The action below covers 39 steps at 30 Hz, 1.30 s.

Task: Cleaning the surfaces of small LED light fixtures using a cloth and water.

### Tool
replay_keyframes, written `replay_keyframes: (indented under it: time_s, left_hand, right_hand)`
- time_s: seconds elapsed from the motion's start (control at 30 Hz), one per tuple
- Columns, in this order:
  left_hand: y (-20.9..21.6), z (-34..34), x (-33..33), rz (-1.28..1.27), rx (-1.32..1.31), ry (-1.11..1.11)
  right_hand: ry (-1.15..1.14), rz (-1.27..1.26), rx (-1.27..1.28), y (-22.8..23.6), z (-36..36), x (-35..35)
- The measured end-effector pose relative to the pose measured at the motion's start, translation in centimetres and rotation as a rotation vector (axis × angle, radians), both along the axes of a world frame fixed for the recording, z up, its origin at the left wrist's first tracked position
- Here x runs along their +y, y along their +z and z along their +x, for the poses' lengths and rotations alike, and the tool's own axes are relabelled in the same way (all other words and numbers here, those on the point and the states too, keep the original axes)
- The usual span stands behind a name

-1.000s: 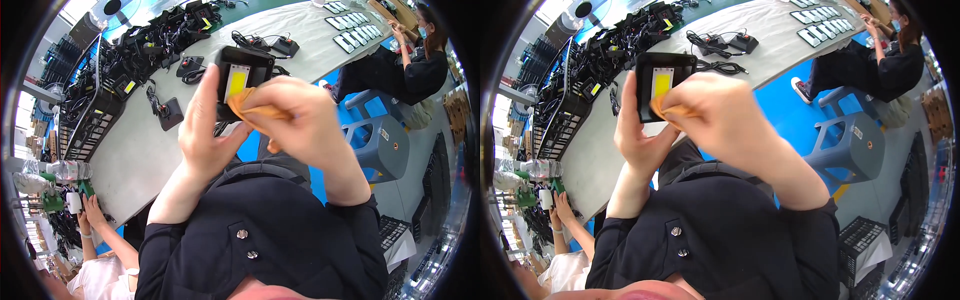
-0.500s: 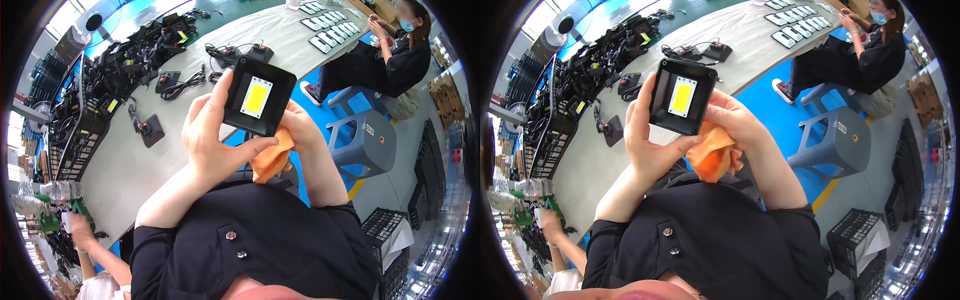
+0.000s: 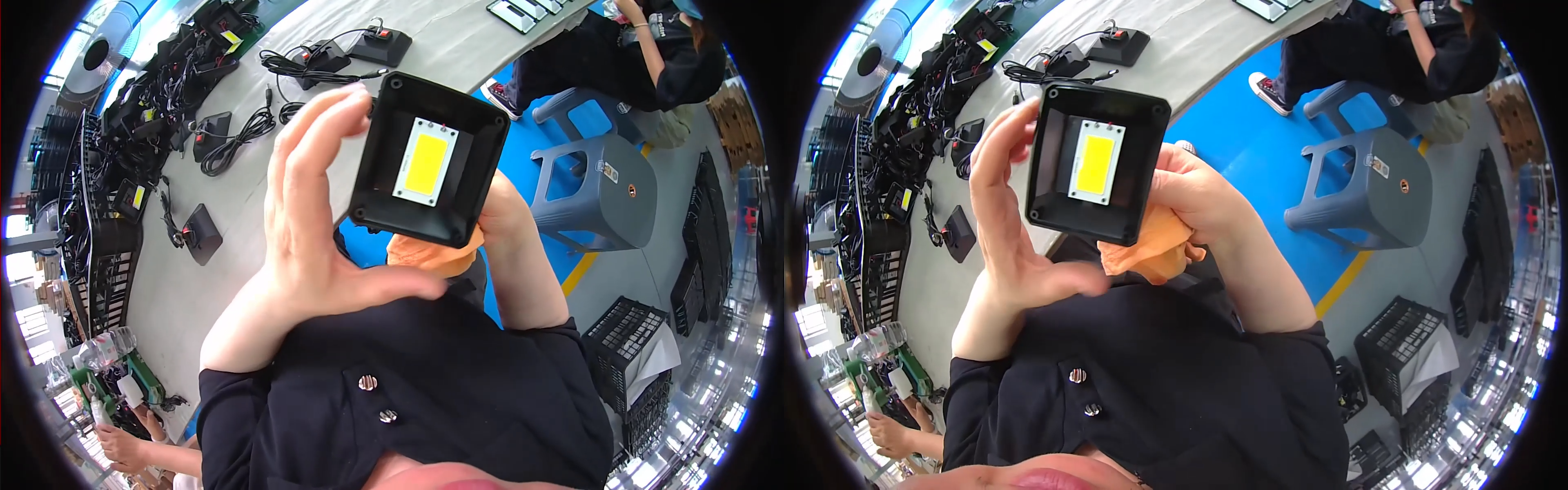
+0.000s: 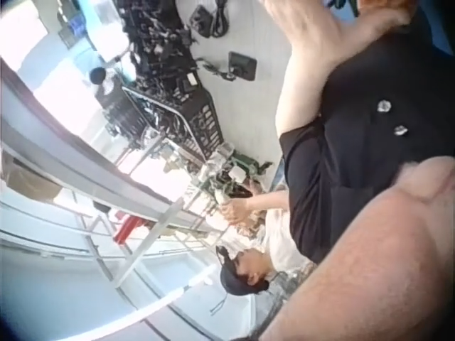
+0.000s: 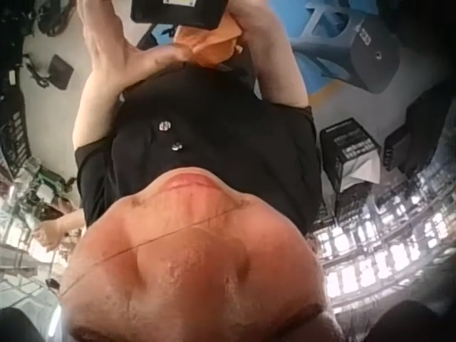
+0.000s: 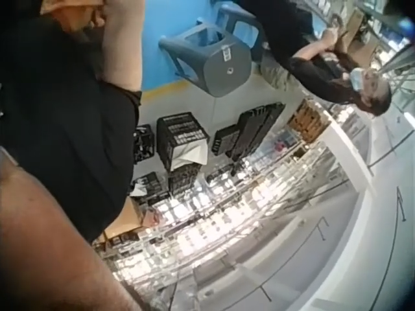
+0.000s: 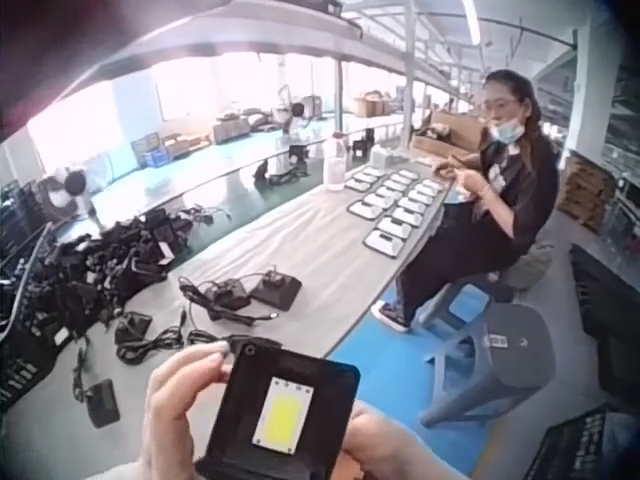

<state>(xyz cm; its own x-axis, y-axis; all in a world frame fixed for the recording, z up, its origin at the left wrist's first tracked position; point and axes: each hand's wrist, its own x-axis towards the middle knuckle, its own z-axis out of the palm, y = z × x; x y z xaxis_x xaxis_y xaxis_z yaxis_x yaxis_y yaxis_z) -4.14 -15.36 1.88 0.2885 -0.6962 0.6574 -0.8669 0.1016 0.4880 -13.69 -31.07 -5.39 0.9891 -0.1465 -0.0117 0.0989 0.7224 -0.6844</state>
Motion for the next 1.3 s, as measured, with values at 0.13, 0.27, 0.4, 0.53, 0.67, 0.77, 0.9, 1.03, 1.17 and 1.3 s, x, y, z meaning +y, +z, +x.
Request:
replay_keyframes:
  time_s: [0.13, 0.27, 0.4, 0.53, 0.67, 0.77, 0.9, 1.03, 1.17, 1.3]
  left_hand:
    - [-2.7, 5.8, -0.4, -0.039, -0.306, 0.168]
    - [-5.7, 9.5, -3.7, 0.554, -0.779, 0.326]
    - [-7.9, 13.2, -5.0, 0.614, -0.793, 0.343]
    - [-8.8, 16.4, -4.1, 0.595, -0.761, 0.344]
    - [-8.3, 19.0, -2.7, 0.648, -0.755, 0.476]
    - [-7.4, 18.3, -1.7, 0.561, -0.654, 0.605]
    - [-1.6, 8.7, 1.4, 0.263, 0.363, -0.015]
    - [0.5, 1.3, 4.2, 0.139, 0.514, -0.271]
    - [-0.6, -1.0, 7.0, -0.167, 0.607, -0.13]
    - [-1.2, -2.2, 12.5, -0.15, 0.379, 0.044]
  right_hand:
    - [0.114, -0.011, -0.063, -1.7, -0.5, -2.4]
    - [0.143, 0.01, -0.125, -1.6, 0.1, -3.1]
    - [0.025, 0.075, 0.029, -1.1, -0.2, -3.1]
    - [0.092, 0.178, -0.111, -4.8, -1.5, -5.3]
    - [0.147, 0.197, -0.145, -5.0, -1.1, -5.5]
    - [0.168, 0.086, -0.104, -3.7, -1.0, -4.7]
    - [0.099, 0.103, 0.098, -1.2, -0.8, -1.4]
    - [0.259, -0.103, 0.089, 0.5, 0.2, 1.2]
    - [0.327, -0.142, 0.079, 3.3, 1.0, 5.6]
    - [0.398, -0.201, 0.079, 4.1, 0.9, 9.0]
